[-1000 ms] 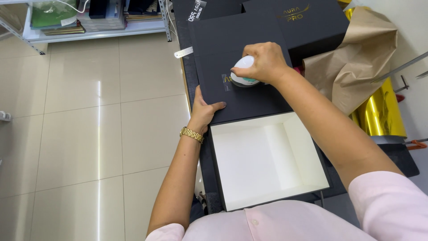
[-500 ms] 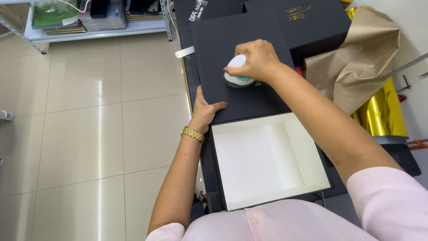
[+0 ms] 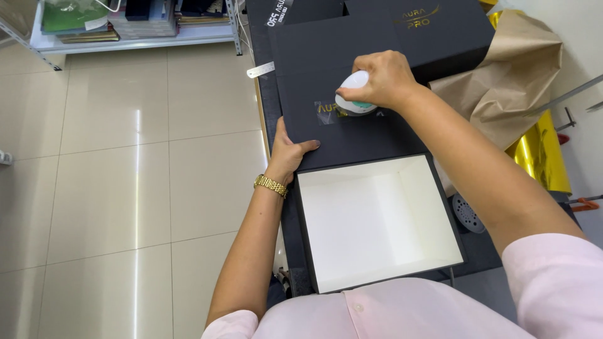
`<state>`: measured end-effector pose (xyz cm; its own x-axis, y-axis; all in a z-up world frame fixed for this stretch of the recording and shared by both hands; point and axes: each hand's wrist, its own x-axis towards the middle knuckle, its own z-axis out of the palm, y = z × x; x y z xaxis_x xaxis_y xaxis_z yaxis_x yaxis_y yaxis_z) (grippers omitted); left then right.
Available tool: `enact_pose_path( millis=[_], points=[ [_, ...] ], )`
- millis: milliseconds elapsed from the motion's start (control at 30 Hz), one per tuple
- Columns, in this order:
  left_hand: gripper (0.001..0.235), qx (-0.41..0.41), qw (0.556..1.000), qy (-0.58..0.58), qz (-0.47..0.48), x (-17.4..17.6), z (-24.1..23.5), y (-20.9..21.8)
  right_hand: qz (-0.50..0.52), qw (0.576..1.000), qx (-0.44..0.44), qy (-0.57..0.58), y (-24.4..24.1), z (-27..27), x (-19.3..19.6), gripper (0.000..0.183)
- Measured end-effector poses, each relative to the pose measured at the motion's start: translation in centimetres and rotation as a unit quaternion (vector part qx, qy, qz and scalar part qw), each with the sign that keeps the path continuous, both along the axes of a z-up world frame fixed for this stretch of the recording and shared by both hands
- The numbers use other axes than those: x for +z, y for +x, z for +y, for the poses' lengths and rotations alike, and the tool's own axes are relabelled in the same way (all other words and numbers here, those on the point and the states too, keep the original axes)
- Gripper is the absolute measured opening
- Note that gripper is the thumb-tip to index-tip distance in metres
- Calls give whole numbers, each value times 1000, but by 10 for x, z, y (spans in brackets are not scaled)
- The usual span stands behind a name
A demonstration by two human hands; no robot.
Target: Applying a gold decal to a black box lid using a handheld heat press tool
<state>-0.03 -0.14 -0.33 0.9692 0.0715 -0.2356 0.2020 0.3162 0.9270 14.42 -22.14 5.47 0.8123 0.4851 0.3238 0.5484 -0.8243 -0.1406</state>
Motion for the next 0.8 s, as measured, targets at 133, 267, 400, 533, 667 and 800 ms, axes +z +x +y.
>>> enact_pose_path(
  millis=[133,267,400,533,667,800],
  points=[
    [78,6,1000,-7,-8,0,1,1,-44,999,20,3,2,-9,-6,44],
    [79,1,1000,-3,-2,-1,-1,0,-30,1000,-8,0,2,-18,-10,46],
    [78,5,1000,-4,-1,-2,-1,-1,-54,998,20,2,-3,-25,-12,43],
    [76,8,1000,-8,-17,-5,-1,2,-74,997,-12,-5,4,-27,-15,48],
    [79,9,1000,-8,-9,-4,0,1,-64,998,1,-6,1,-25,-12,46],
    [76,15,999,-17,-23,-11,-1,4,-81,997,-19,-5,1,-21,-15,48]
  ],
)
